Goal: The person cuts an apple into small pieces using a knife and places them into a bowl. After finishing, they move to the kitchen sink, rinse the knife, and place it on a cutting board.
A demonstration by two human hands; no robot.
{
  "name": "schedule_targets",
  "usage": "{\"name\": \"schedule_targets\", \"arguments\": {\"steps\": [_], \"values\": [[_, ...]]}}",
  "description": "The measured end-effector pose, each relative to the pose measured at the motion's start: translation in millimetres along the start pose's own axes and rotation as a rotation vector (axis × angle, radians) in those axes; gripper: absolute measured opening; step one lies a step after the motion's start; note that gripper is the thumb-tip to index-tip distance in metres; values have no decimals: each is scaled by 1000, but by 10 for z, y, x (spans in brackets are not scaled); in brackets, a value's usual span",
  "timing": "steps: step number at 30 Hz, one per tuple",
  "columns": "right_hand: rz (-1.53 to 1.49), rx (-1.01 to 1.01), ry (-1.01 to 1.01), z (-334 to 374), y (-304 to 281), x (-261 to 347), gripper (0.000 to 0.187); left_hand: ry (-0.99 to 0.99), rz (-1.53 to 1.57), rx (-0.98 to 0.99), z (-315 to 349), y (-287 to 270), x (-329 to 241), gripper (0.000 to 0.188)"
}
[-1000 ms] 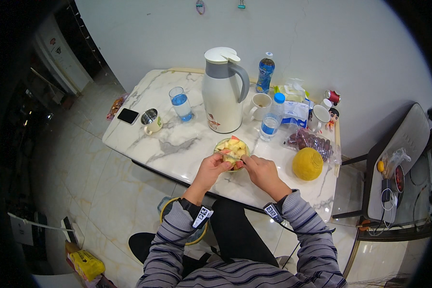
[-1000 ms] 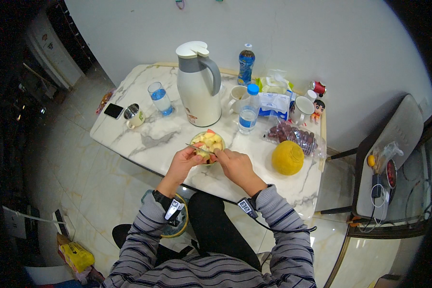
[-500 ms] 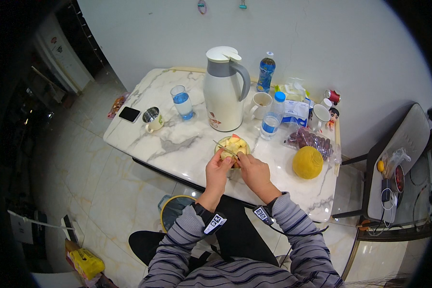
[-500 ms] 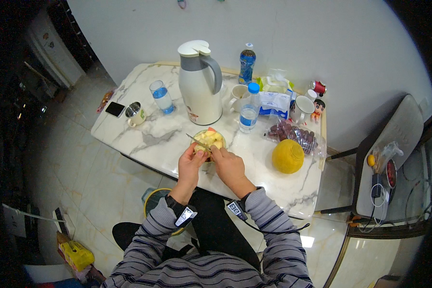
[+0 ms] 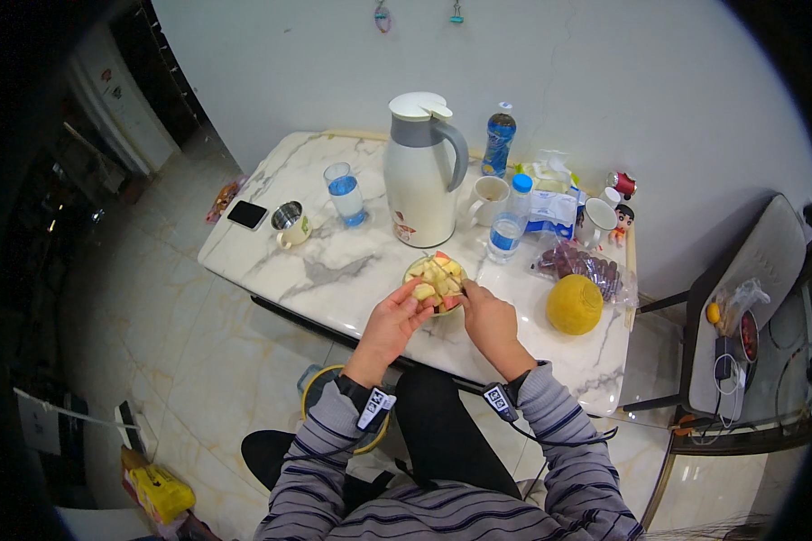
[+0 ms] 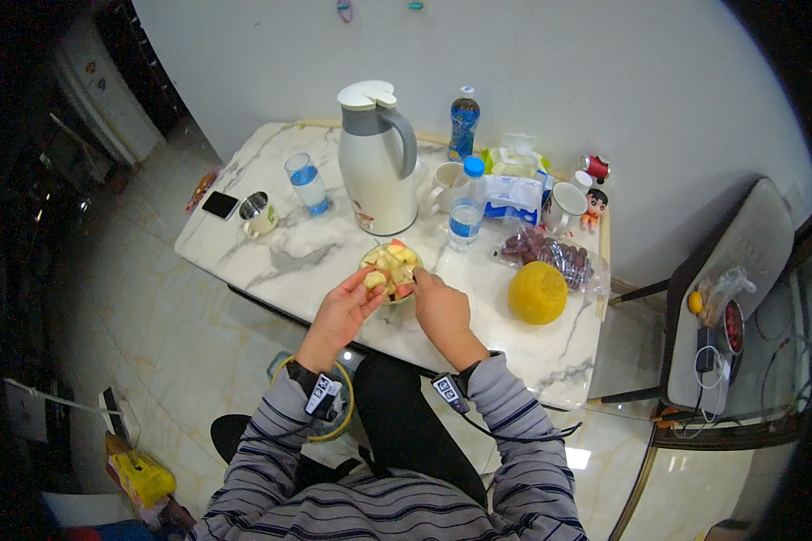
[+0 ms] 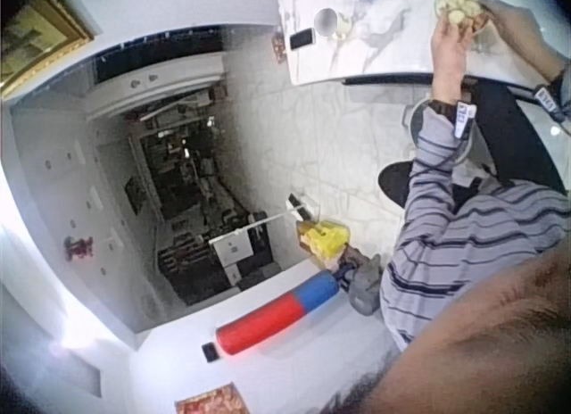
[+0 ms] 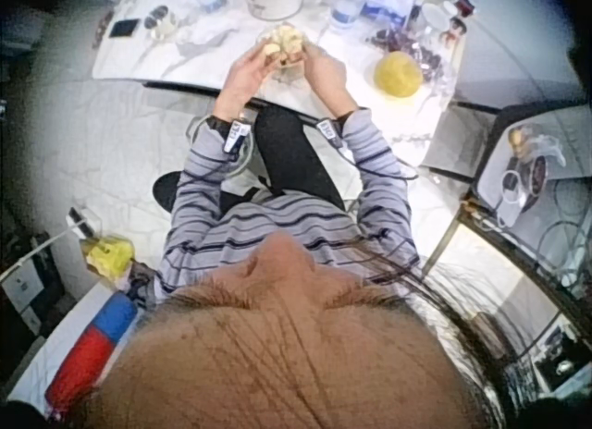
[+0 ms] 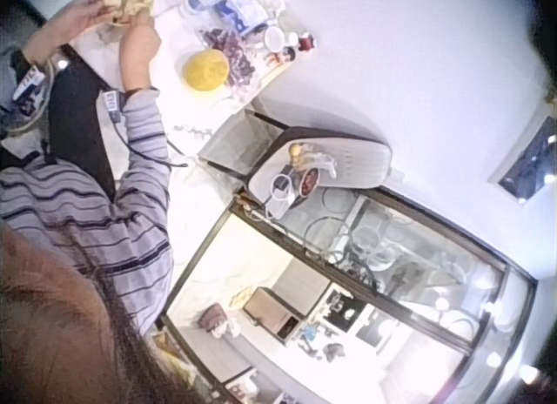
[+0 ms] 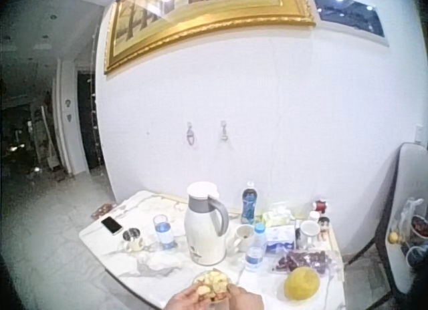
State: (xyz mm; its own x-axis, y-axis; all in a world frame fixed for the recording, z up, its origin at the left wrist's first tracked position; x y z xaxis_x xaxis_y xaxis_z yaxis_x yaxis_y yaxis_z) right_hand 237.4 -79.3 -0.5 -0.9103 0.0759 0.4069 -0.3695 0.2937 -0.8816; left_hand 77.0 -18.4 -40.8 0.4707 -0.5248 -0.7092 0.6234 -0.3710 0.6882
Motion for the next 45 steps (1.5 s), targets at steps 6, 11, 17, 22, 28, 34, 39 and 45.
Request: {"name": "schedule_targets", "arguments": {"steps": [6,11,17,22,28,34,39,45], "values": [[-73,-12,52,-7,-146,10,24,-109,231,83,34,-125,-65,37],[-127,-37,21,16,-240,45,23,-159,194,82,292,-142,-240,39],[-112,-77,-8,102,-288,-41,24,-191,-661,-101,1086,-702,-508,33],[-133,-60,2,135,-255,-64,23,-424,-1206,-284,1533,-1169,-500,39],[-161,-86,34,129,-334,-152,23,-120,-1210,-258,994,-683,-765,22],[-151,-42,74,146,-420,-301,23,328,-1511,28,2,242,-817,17],[-148,-44,82,165,-446,-356,22,438,-1790,63,-512,582,-494,31],[-175,-40,81,139,-416,-337,22,417,-1952,-43,-715,595,-232,34]]}}
Point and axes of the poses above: each hand's wrist, its own z-axis away from the middle knuckle, its own y-axis out of the palm, x = y × z, the point moved 6 cm from there along -z, towards the middle knuckle, and after that the axes turned 4 degrees about x, right-handed, at the moved point
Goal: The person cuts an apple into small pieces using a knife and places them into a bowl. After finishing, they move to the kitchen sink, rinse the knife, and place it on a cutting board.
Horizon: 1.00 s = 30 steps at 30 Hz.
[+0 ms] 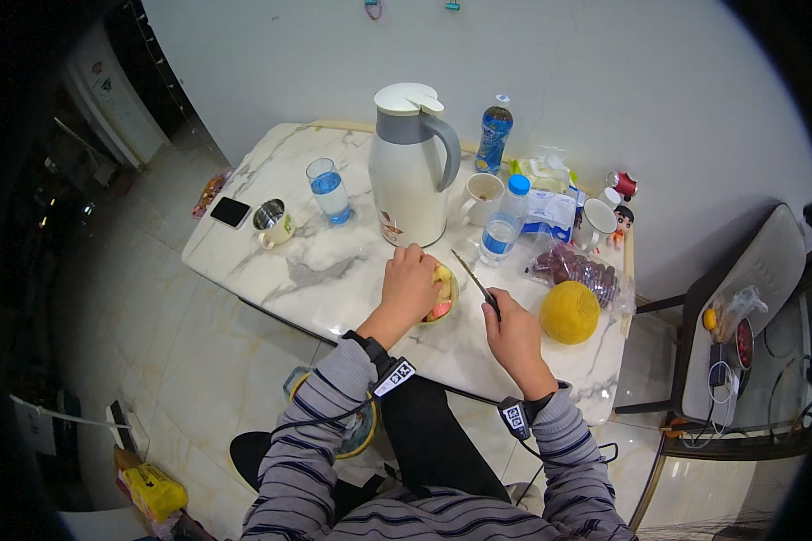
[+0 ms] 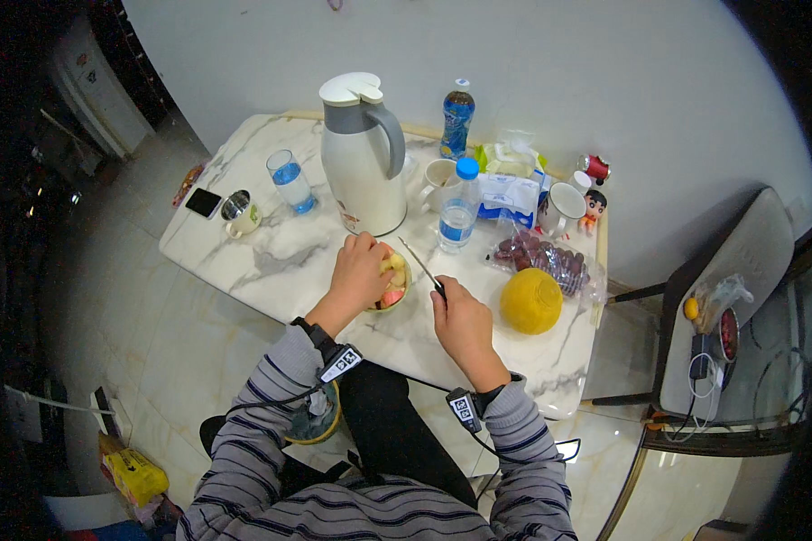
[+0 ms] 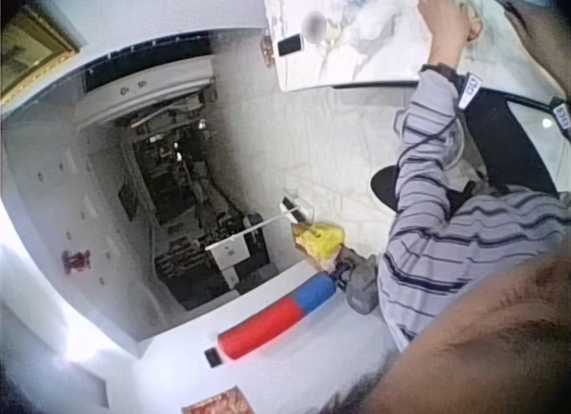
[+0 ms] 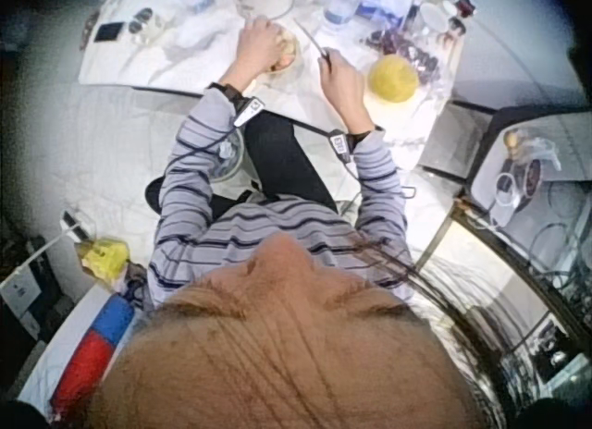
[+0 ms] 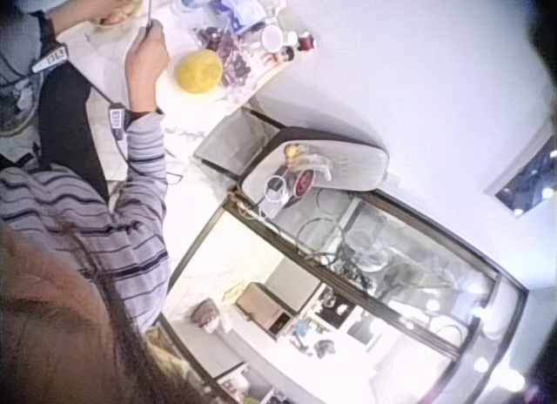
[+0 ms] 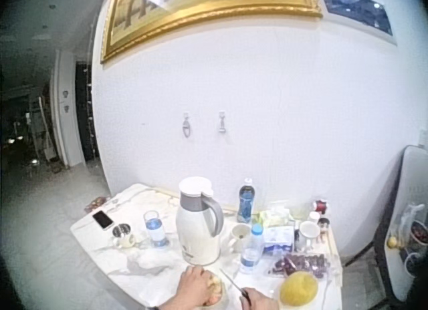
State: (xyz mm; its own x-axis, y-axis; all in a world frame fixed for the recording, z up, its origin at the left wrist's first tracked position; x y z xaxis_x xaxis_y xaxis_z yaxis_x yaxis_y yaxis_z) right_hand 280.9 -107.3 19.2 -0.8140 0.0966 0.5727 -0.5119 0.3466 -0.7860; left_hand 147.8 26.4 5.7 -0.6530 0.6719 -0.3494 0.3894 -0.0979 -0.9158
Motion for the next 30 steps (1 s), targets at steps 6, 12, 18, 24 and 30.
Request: {"name": "schedule_targets", "arguments": {"steps": [6,12,18,24,30], "values": [[-72,-54,-27,-12,-27,43,23,-73,283,-39,2,-90,79,27],[-178,-17,-13,43,-95,169,25,-86,738,-83,242,-393,190,25],[-372,118,-52,267,96,623,27,-362,1524,79,1237,-484,542,33],[-489,245,-266,647,831,1374,25,-452,1584,-118,2464,-546,1046,32],[-535,349,-416,1099,1418,1941,27,-443,1925,-330,3276,-318,1369,28]]}}
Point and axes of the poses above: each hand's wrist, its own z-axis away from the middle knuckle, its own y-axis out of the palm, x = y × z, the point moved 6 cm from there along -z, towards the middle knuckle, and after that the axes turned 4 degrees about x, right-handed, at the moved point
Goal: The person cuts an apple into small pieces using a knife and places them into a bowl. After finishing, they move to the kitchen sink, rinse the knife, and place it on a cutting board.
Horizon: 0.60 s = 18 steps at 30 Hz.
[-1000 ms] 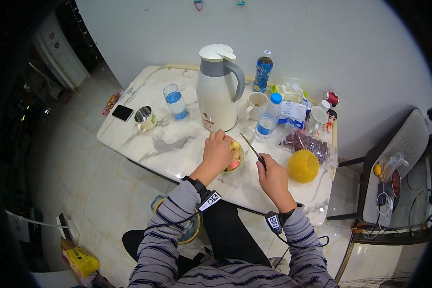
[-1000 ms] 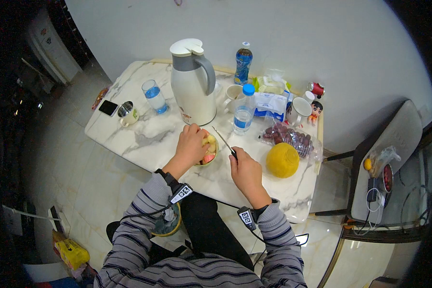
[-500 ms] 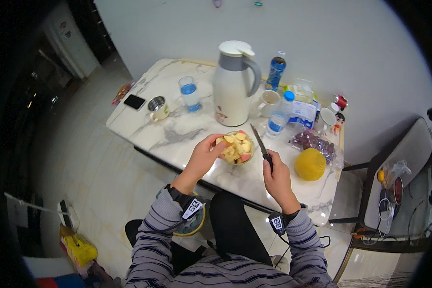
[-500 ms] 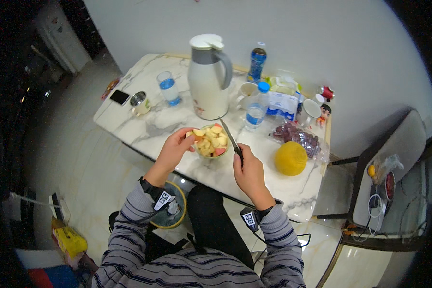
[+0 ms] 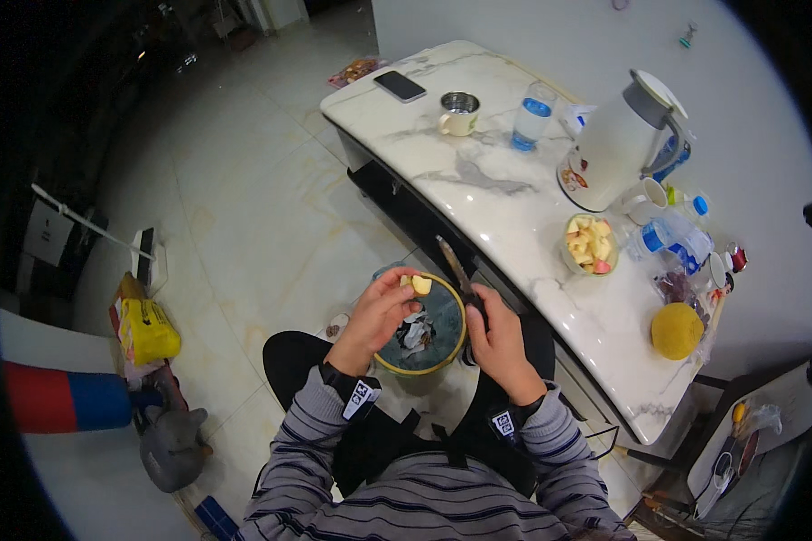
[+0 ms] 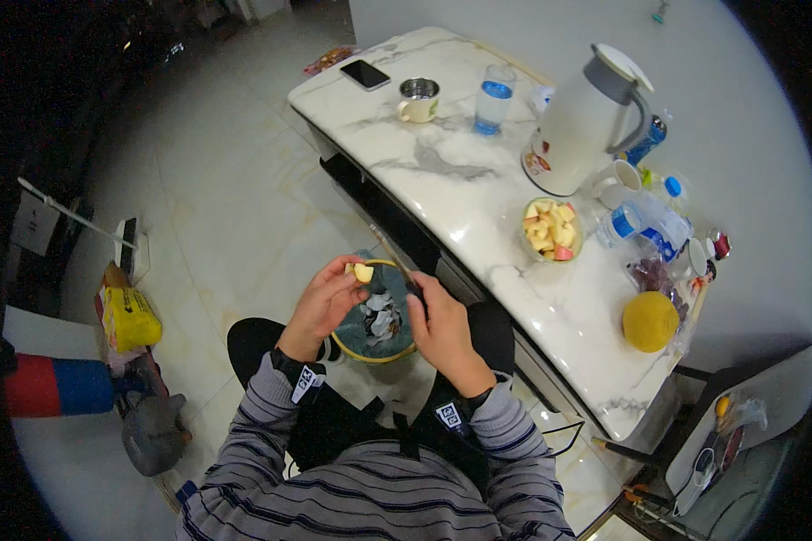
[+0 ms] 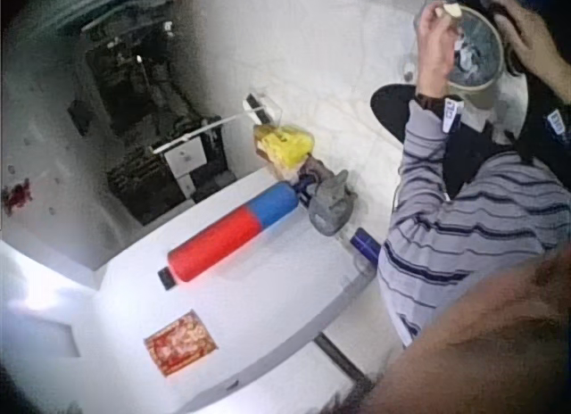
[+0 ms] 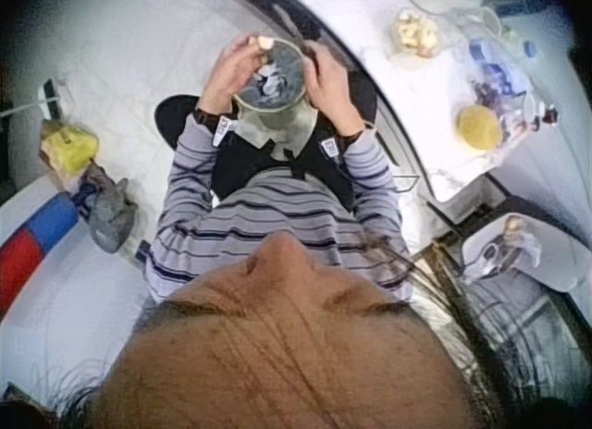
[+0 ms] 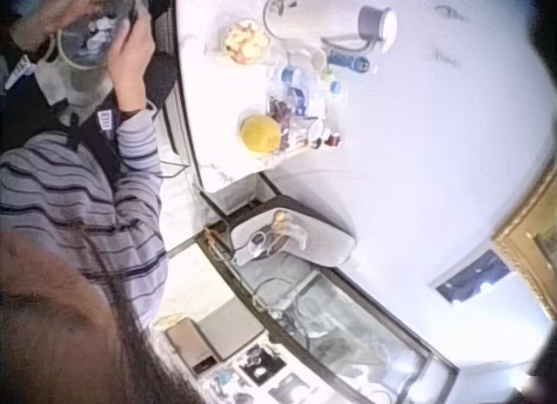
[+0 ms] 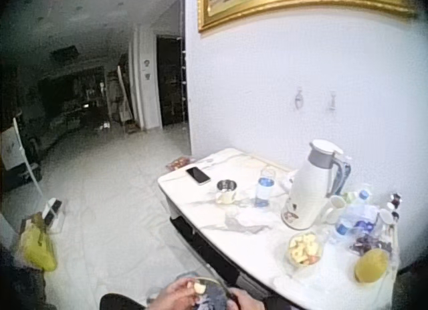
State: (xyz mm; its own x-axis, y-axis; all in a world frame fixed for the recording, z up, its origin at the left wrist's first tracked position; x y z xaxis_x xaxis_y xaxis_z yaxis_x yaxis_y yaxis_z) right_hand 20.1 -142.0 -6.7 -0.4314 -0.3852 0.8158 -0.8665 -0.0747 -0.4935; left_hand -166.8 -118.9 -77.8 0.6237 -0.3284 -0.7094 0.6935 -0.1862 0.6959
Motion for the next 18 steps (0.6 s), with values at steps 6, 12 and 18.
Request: {"name": "schedule_targets", "arguments": {"steps": [6,12,18], "values": [[244,189,-196,105,435,-27,32,-50,63,-28,349,-341,146,39],[356,159,-324,154,560,-99,31,-65,-155,-47,435,-452,112,45],[378,181,-344,207,545,-183,29,-43,-138,5,413,-370,204,53]]}}
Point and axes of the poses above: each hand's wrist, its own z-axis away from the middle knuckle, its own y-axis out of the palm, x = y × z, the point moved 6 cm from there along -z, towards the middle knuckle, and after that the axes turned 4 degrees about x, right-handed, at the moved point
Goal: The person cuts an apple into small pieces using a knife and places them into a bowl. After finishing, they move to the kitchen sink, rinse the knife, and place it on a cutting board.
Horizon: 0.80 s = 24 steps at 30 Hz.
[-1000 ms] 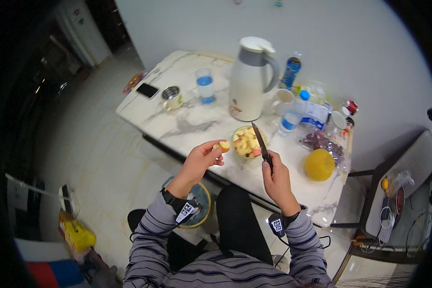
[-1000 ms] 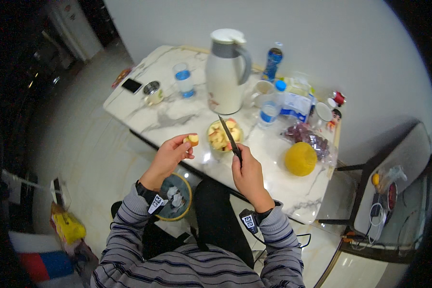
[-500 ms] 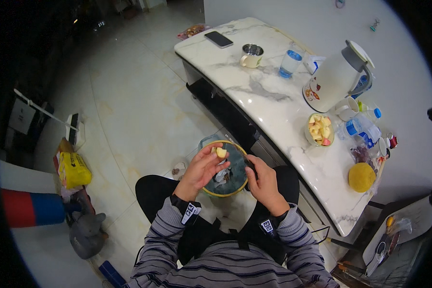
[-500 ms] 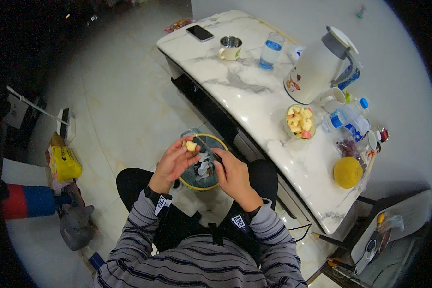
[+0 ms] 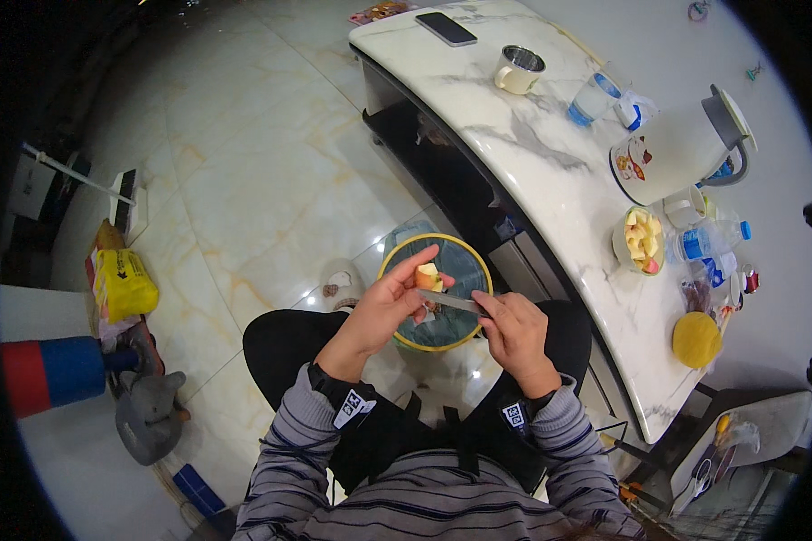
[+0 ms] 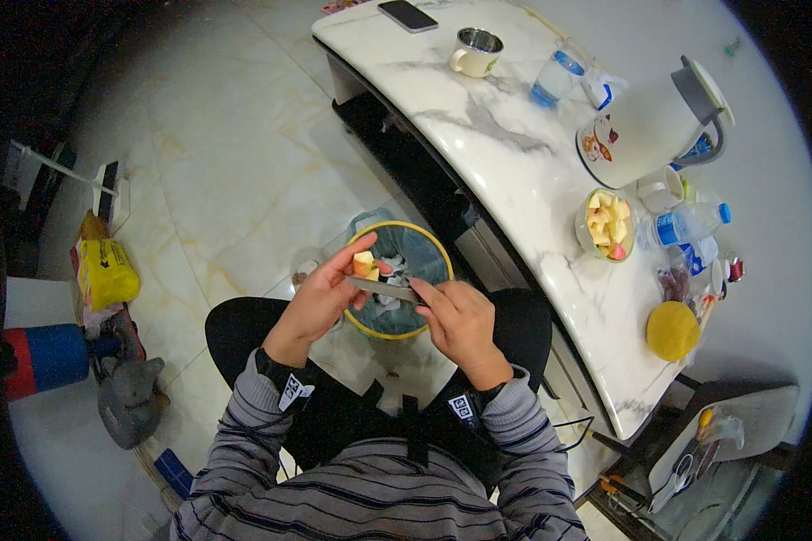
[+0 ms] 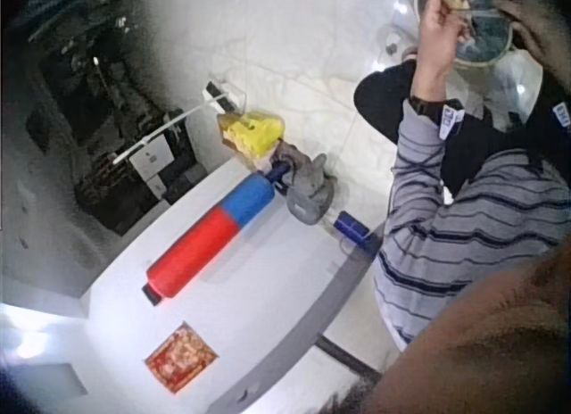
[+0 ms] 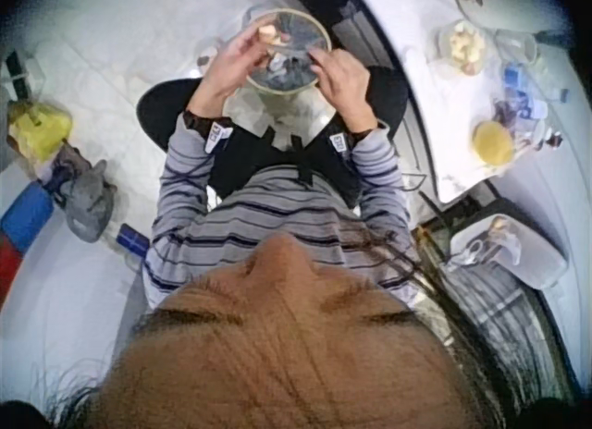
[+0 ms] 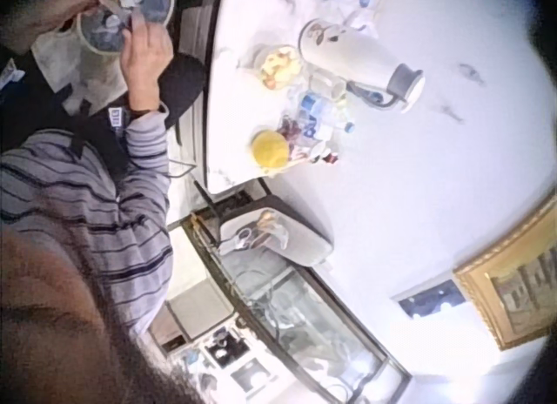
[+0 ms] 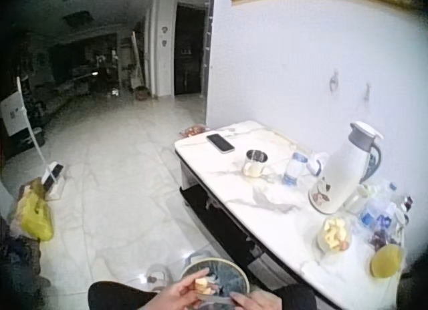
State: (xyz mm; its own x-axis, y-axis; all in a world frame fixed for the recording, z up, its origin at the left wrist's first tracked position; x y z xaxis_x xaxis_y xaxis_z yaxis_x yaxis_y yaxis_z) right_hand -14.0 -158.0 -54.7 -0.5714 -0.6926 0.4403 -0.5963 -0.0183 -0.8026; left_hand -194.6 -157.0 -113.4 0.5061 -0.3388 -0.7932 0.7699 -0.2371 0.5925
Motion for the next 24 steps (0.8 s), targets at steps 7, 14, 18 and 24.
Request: {"name": "schedule_targets", "arguments": {"steps": [7,14,18,24], "values": [[22,5,6,60,5,-33,31,50,-179,10,12,115,3,61],[38,-5,-7,105,-28,-39,31,93,-358,7,48,180,-25,60],[41,-18,-10,112,-46,-36,31,144,-494,3,49,210,-58,58],[60,-19,-38,130,-72,-41,31,10,-342,83,70,231,10,54]]}}
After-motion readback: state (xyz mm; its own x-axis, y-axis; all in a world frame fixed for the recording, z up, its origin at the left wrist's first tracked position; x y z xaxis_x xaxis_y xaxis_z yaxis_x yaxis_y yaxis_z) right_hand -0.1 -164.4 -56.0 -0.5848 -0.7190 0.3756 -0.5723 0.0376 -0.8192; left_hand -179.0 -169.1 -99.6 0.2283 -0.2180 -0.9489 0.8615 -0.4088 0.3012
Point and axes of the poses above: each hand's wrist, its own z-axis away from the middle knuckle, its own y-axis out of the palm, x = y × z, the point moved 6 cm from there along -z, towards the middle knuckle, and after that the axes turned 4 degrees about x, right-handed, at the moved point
